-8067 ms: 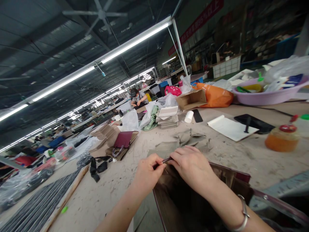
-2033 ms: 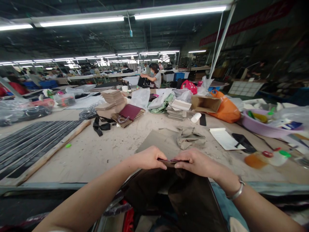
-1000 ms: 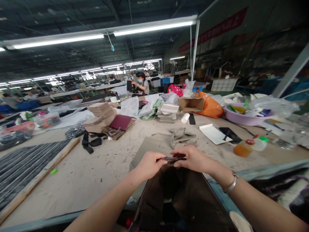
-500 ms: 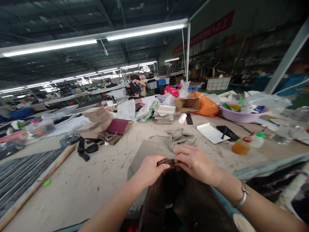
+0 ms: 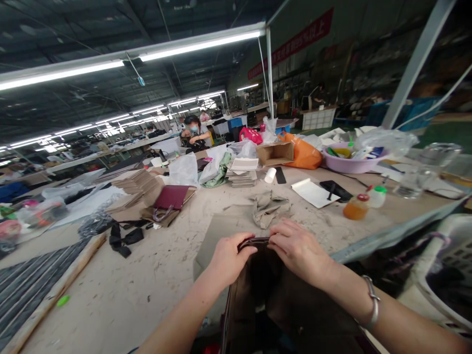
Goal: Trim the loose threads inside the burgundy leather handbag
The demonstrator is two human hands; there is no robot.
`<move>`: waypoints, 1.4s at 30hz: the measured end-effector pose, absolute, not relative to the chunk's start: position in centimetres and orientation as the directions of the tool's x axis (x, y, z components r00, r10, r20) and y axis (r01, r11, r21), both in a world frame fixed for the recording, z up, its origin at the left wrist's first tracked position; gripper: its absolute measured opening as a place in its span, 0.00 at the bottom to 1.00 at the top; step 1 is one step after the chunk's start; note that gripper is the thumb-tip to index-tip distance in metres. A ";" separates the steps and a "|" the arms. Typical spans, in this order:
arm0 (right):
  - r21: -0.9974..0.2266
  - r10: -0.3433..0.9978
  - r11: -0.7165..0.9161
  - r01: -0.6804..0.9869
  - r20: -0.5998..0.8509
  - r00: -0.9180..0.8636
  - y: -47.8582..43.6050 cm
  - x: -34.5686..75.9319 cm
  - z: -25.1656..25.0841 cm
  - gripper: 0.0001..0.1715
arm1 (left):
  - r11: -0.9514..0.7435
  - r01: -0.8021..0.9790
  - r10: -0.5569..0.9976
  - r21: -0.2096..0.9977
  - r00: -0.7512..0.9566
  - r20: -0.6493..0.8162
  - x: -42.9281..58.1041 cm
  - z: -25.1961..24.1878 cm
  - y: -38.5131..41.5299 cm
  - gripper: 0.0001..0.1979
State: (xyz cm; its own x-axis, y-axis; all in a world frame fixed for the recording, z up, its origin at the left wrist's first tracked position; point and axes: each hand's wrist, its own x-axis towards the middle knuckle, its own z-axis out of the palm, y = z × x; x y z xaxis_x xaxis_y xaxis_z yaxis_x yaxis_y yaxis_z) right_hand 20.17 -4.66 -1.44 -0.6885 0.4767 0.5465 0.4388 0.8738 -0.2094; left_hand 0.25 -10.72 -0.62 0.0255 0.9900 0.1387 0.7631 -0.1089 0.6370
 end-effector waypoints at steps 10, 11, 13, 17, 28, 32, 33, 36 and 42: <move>-0.266 0.348 0.933 0.244 0.485 -0.802 -3.4 20.7 0.1 0.07 | -0.342 0.858 0.911 0.383 0.202 0.361 -0.4 -0.9 -10.8 0.09; -0.268 0.348 0.932 0.244 0.476 -0.808 -3.3 20.7 0.1 0.07 | -0.346 0.868 0.910 0.355 0.219 0.352 -0.4 -0.8 -10.8 0.09; -0.261 0.361 0.928 0.264 0.463 -0.809 -3.2 20.8 0.1 0.08 | -0.360 0.876 0.907 0.321 0.249 0.339 -0.5 -0.7 -10.7 0.10; -0.184 0.334 0.942 0.279 0.460 -0.823 -3.2 21.1 0.3 0.10 | -0.398 0.841 0.900 0.366 0.282 0.332 -0.4 -0.6 -10.4 0.11; -0.158 0.290 0.957 0.243 0.479 -0.829 -3.2 20.9 0.4 0.13 | -0.427 0.776 0.899 0.464 0.308 0.311 -0.3 -0.3 -10.3 0.08; -0.210 0.285 0.955 0.208 0.474 -0.833 -3.2 21.1 0.5 0.11 | -0.440 0.755 0.894 0.486 0.322 0.311 -0.1 -0.5 -10.5 0.06; -0.219 0.283 0.955 0.200 0.471 -0.835 -3.2 21.2 0.5 0.10 | -0.445 0.751 0.892 0.487 0.328 0.309 0.0 -0.5 -10.5 0.06; -0.220 0.264 0.959 0.180 0.457 -0.849 -3.1 21.5 0.5 0.10 | -0.471 0.737 0.880 0.485 0.361 0.308 0.1 -0.6 -10.3 0.07; -0.238 0.248 0.958 0.158 0.424 -0.871 -3.1 21.7 0.9 0.11 | -0.512 0.714 0.859 0.477 0.428 0.280 -0.1 -0.2 -10.2 0.09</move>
